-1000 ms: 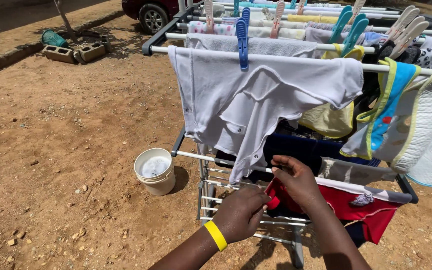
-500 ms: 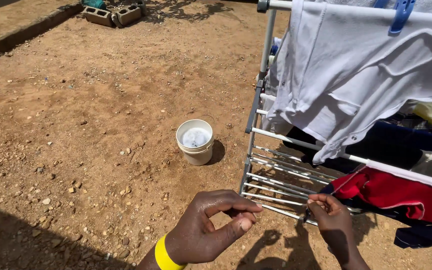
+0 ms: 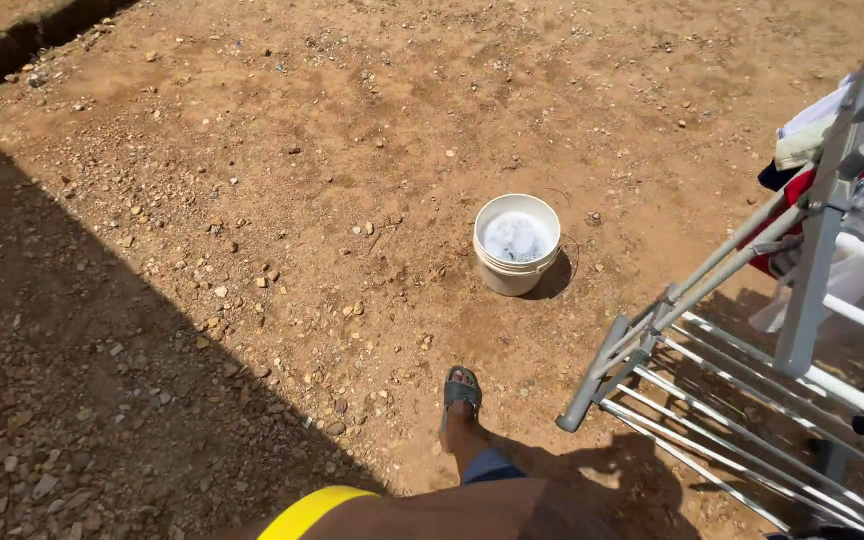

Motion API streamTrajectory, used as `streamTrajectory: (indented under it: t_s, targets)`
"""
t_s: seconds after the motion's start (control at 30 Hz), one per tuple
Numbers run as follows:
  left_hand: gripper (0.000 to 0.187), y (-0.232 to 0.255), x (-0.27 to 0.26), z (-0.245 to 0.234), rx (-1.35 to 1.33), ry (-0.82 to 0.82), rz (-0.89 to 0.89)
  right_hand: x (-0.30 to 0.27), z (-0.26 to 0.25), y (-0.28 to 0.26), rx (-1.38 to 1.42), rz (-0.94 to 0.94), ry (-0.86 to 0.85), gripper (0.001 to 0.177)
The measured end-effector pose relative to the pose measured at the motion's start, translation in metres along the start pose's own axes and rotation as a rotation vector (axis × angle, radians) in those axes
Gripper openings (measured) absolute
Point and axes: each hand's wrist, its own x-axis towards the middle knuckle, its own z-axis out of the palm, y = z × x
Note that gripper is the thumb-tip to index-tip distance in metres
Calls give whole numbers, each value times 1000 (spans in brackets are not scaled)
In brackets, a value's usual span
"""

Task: Hand-washing pieces of clothing in a bucket of soapy water and hanging them on a drying rack.

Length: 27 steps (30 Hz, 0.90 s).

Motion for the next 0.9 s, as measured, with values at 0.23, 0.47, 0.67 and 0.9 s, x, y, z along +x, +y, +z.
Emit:
streamTrajectory:
  t_s: [0.23, 0.47, 0.67, 0.9]
  targets:
    - [46, -59, 184, -163, 7, -136, -70, 218, 35, -190, -151, -168, 100, 39]
    - [45, -192, 298, -282, 385, -82, -271, 232, 65, -373, -310, -227, 184, 41]
    - [52, -329, 375, -371, 979, -264, -517, 145, 100, -664, -628, -433, 307, 41]
    - [81, -437, 474, -418, 1434, -693, -96, 187, 138, -737, -612, -521, 613, 71]
